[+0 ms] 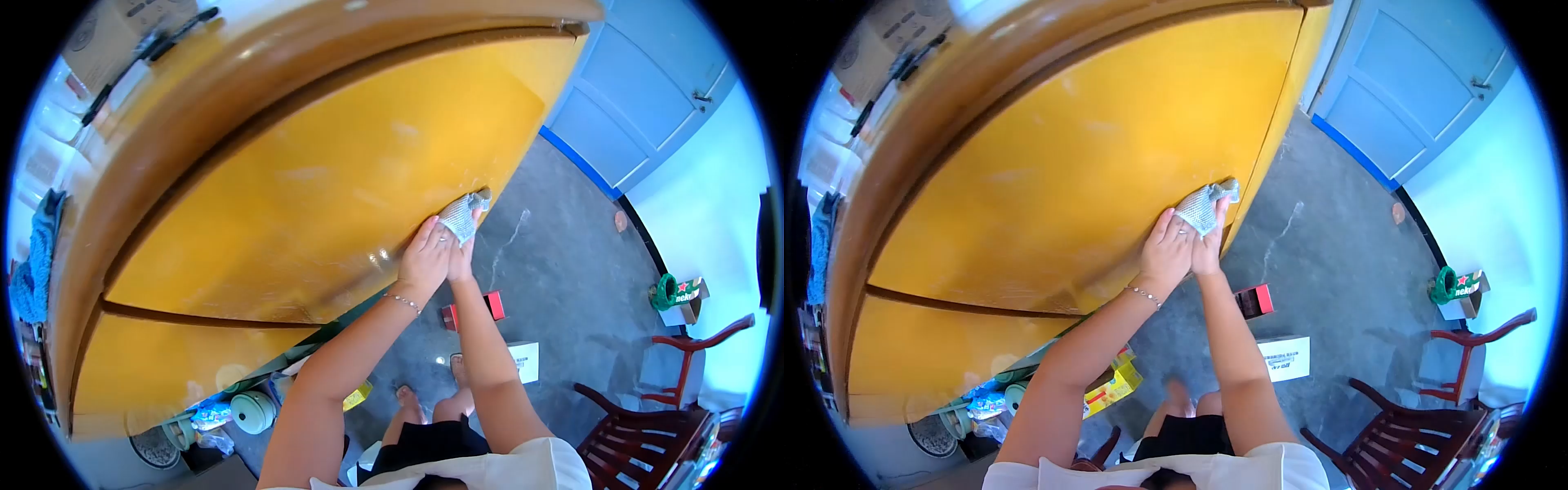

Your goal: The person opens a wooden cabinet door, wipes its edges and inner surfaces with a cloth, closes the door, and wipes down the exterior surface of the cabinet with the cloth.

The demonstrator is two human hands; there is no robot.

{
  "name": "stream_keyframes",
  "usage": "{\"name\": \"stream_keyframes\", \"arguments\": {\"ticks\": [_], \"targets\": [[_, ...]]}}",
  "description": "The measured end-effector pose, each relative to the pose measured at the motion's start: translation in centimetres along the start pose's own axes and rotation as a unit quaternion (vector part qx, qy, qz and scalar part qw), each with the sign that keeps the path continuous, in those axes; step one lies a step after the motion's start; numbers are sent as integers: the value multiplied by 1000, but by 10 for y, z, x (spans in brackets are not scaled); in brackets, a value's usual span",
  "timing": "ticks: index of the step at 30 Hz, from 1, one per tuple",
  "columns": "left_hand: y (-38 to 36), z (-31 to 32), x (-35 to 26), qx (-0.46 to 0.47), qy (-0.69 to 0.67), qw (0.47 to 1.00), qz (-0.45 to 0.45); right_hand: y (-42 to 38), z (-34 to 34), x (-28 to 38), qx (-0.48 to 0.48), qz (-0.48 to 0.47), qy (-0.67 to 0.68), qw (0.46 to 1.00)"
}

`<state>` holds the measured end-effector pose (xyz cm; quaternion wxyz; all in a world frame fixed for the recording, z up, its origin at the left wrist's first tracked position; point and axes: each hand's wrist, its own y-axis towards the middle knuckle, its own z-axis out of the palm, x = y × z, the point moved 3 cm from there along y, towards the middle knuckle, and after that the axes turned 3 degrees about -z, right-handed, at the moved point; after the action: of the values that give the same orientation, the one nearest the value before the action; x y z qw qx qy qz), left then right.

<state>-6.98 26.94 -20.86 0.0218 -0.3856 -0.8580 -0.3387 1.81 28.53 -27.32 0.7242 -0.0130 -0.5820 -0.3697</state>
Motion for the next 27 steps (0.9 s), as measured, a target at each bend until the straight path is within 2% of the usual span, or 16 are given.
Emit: {"name": "stream_keyframes", "arguments": {"ticks": [1, 3, 5, 6, 8, 9, 11, 12, 13, 14, 16, 20, 21, 23, 25, 27], "targets": [[-1, 11, -5, 2, 16, 1000, 3, -12, 2, -19, 11, 80, 188, 979], [-46, 38, -13, 187, 31, 982, 6, -48, 6, -63, -2, 237, 521, 820], [-120, 61, -10, 289, 86, 953, 35, -104, 24, -62, -31, 279, 337, 899], [-152, 67, -3, 302, 117, 944, 55, -126, 30, -63, 0, 144, 36, 989], [-169, 56, 9, 326, 160, 927, 94, -142, 41, -65, 21, 16, -216, 976], [-165, 47, 11, 335, 180, 918, 112, -139, 44, -64, 9, 38, -167, 985], [-90, 28, -5, 213, 225, 938, 156, -125, 28, -79, -70, 225, 134, 963], [-81, 53, -13, 192, 154, 961, 122, -108, 16, -96, -130, 367, 376, 841], [-76, 80, -21, 170, 80, 978, 92, -80, -1, -95, -128, 332, 369, 859], [-69, 105, -33, 149, 1, 987, 61, -61, -24, -99, -66, 251, 269, 927], [-39, 119, -58, 211, 85, 970, 89, -44, -56, -126, -58, 95, 17, 994], [-82, 120, -54, 334, 16, 942, 16, -81, -39, -135, 3, 213, 285, 935], [-116, 120, -43, 284, 64, 956, 35, -105, -24, -141, 5, 233, 341, 911], [-162, 97, -20, 232, 98, 966, 50, -145, 5, -123, 63, 103, 8, 993], [-161, 79, -17, 269, 83, 958, 60, -148, 9, -101, 83, 46, -175, 980], [-144, 84, -19, 338, 84, 934, 82, -125, 0, -95, 72, 83, -150, 983]]}}
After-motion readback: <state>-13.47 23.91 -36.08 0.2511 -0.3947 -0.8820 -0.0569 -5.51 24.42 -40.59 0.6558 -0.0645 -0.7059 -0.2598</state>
